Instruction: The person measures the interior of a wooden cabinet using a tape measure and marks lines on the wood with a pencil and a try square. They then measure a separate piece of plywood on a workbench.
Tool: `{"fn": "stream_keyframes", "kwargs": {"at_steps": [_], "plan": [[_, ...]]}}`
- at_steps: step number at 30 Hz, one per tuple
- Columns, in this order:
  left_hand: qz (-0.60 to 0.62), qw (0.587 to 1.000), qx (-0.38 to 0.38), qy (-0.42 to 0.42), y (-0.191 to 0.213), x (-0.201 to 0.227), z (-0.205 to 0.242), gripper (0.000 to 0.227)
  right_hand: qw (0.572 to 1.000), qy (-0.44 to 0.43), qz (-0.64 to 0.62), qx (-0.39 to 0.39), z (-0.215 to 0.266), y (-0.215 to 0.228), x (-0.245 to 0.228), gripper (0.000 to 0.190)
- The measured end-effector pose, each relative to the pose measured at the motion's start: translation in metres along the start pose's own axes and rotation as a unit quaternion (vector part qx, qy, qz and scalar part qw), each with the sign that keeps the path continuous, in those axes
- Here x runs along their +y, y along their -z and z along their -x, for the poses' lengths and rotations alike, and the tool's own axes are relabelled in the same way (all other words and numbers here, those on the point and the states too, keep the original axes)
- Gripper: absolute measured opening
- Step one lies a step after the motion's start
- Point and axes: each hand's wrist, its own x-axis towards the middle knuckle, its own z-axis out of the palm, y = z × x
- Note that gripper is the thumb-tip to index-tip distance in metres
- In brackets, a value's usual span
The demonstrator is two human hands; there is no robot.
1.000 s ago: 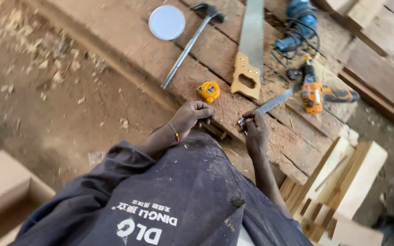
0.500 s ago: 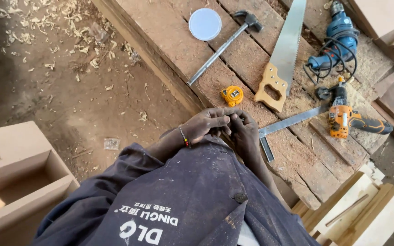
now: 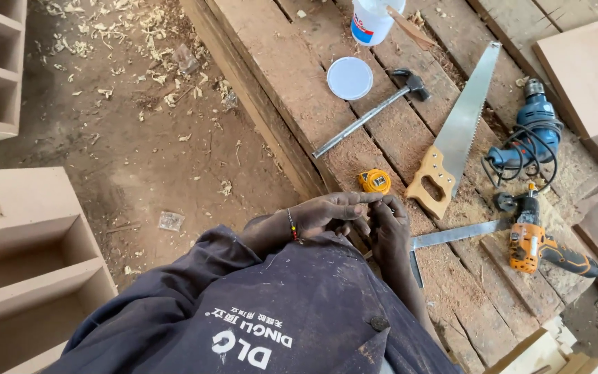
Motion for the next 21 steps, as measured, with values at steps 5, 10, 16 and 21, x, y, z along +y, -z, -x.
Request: {"fn": "stream_keyframes", "kwargs": {"at_steps": [5, 10, 16, 21], "plan": [[0.022, 1.0, -0.001, -0.006, 0.019, -0.013, -0.002, 0.077, 1.0, -0.019, -0.023, 0.007, -0.005, 0.001, 0.008, 0.016], [0.017, 1.0, 0.015, -0.005, 0.018, -0.012, -0.002, 0.076, 0.999, -0.022, -0.026, 0.021, -0.001, -0.005, 0.006, 0.024], [0.021, 0.999, 0.028, -0.001, 0.013, -0.016, -0.006, 0.075, 1.0, 0.001, 0.006, -0.002, -0.005, 0.008, 0.017, 0.012], [0.001, 0.999, 0.001, 0.034, 0.023, -0.02, -0.008, 0.075, 0.999, 0.025, 0.003, 0.042, 0.008, -0.01, 0.004, 0.011]]}}
